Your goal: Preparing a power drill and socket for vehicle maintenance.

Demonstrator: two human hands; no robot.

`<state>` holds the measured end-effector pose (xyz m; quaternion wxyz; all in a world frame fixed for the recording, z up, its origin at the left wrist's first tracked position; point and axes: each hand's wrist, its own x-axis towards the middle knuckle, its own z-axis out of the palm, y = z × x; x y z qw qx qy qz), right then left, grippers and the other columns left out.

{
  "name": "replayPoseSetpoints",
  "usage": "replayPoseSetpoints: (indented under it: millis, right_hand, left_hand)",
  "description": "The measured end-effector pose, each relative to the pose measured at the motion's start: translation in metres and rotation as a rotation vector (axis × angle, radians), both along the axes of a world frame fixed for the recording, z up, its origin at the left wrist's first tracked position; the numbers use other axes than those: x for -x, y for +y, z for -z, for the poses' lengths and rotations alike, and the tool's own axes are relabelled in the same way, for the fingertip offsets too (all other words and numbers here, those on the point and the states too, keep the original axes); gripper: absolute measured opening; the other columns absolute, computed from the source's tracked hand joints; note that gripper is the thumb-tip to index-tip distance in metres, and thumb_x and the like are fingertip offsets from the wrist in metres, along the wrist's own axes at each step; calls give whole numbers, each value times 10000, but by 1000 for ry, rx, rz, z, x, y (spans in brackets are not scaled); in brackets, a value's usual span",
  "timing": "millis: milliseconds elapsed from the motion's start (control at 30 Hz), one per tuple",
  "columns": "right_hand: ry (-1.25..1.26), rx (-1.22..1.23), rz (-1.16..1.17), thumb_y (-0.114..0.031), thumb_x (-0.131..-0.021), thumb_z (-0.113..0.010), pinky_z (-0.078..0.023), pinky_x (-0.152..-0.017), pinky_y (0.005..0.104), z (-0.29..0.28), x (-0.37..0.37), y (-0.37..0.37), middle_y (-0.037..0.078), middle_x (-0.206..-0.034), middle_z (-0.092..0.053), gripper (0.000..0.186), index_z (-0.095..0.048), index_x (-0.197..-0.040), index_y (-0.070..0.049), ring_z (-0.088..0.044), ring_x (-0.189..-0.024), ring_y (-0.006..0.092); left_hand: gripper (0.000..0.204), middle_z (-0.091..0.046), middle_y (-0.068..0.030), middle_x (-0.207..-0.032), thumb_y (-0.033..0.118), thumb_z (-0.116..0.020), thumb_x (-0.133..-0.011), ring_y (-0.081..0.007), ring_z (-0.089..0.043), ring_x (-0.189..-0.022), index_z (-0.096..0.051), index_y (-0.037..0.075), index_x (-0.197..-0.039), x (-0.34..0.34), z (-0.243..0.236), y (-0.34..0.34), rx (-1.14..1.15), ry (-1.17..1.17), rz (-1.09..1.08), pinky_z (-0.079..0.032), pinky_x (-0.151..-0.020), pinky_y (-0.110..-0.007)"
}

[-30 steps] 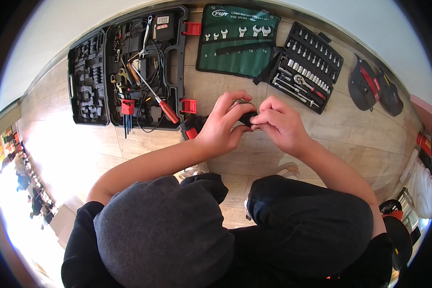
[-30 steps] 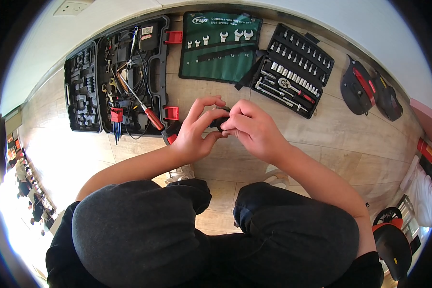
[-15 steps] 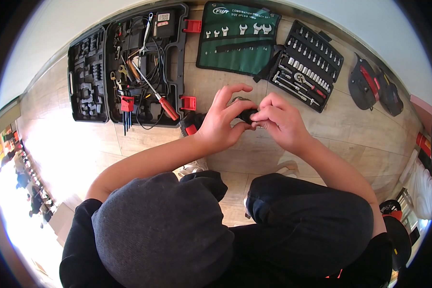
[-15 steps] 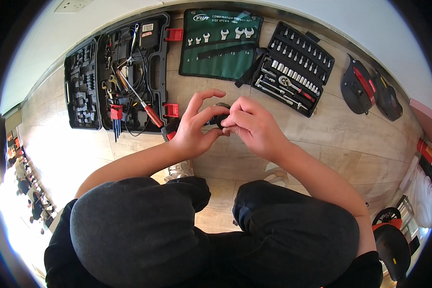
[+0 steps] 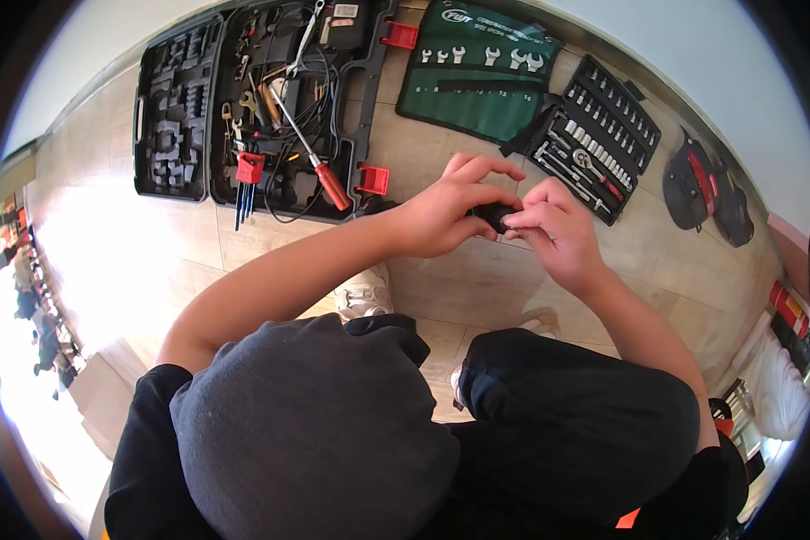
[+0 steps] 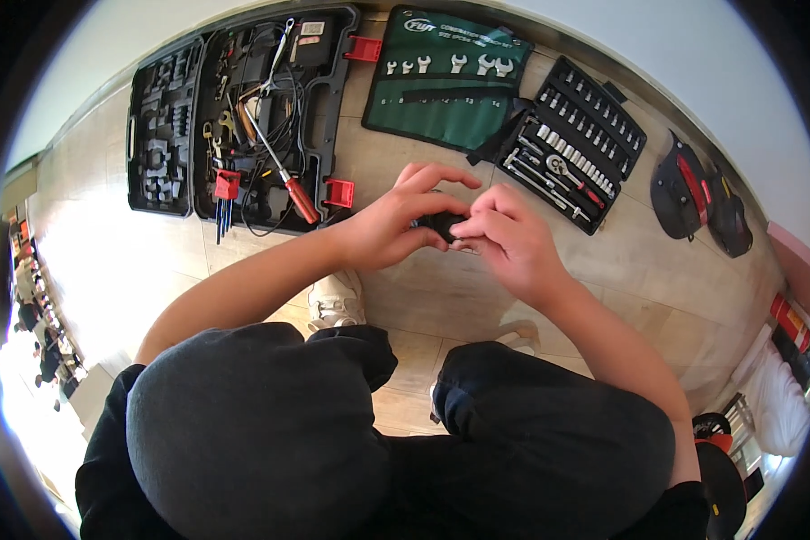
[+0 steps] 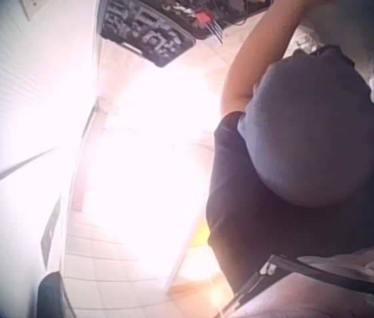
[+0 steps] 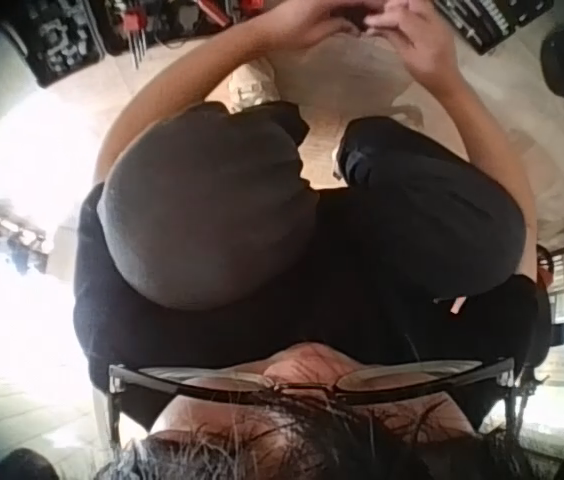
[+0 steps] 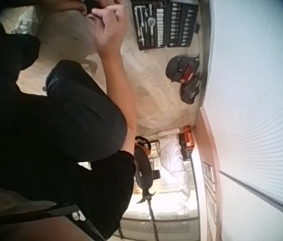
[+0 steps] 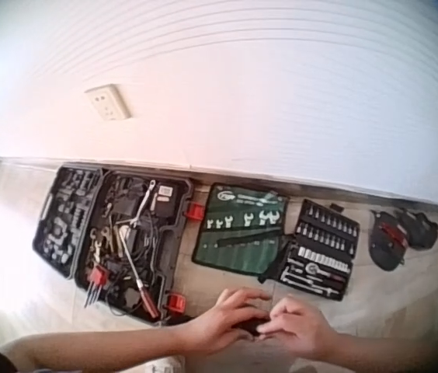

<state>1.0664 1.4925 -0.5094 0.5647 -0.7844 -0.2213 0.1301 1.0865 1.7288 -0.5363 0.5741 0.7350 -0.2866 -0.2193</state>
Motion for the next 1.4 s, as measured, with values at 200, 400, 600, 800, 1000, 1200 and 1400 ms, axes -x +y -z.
replayPoseSetpoints:
  millis: [200,400,600,800,1000,1200,1400]
  right_hand:
    - [-123,124,5,81,-772,-823,-524,-640,296,0,-2,-5,49,-903,-569,281,-754,-990,-83,-600,-772,175]
    - [-102,149,-8,74,-783,-818,-530,-661,291,-8,-3,0,69,-941,-614,300,-735,-1038,-59,-640,-796,192]
    - [-181,154,-25,33,-775,-834,-526,-679,301,-14,-10,4,68,-945,-649,281,-731,-1021,-55,-650,-806,201]
    - [-207,164,-4,21,-758,-844,-506,-665,314,-12,-10,8,51,-900,-662,239,-752,-961,-66,-640,-790,217]
    - [-196,94,-17,36,-765,-831,-510,-650,312,-7,-7,7,51,-907,-651,263,-755,-995,-66,-640,-794,199]
    - [-97,68,-15,22,-789,-829,-535,-692,316,-3,-2,3,60,-979,-626,279,-748,-1039,-71,-642,-817,192]
    - [3,100,-64,-47,-787,-857,-534,-801,335,-13,-10,3,75,-1080,-603,427,-724,-1191,-88,-627,-937,219]
  left_hand:
    - [533,-531,-119,-1472,49,-797,-817,-363,-407,-1384,-641,98,-1325,-1,9,2,63,49,71,-349,-1166,-478]
    - [636,-595,-105,-1393,93,-879,-752,-323,-578,-1237,-595,96,-1321,3,5,5,104,183,-84,-476,-1049,-448]
    - [522,-621,-108,-1318,53,-876,-731,-309,-610,-1222,-640,79,-1195,4,12,-1,142,75,-103,-534,-967,-408]
    - [451,-564,-118,-1390,-43,-776,-793,-325,-606,-1228,-651,60,-1214,7,10,1,177,64,-105,-547,-967,-423]
    - [500,-479,-128,-1475,-73,-699,-845,-344,-480,-1375,-619,72,-1317,1,8,9,77,10,19,-470,-1094,-435]
    - [699,-520,-121,-1453,42,-832,-781,-333,-488,-1369,-528,88,-1408,2,22,12,113,-4,45,-455,-1082,-443]
    - [561,-671,-104,-1255,44,-842,-761,-318,-640,-1172,-604,74,-1268,3,20,4,31,20,-58,-518,-962,-425]
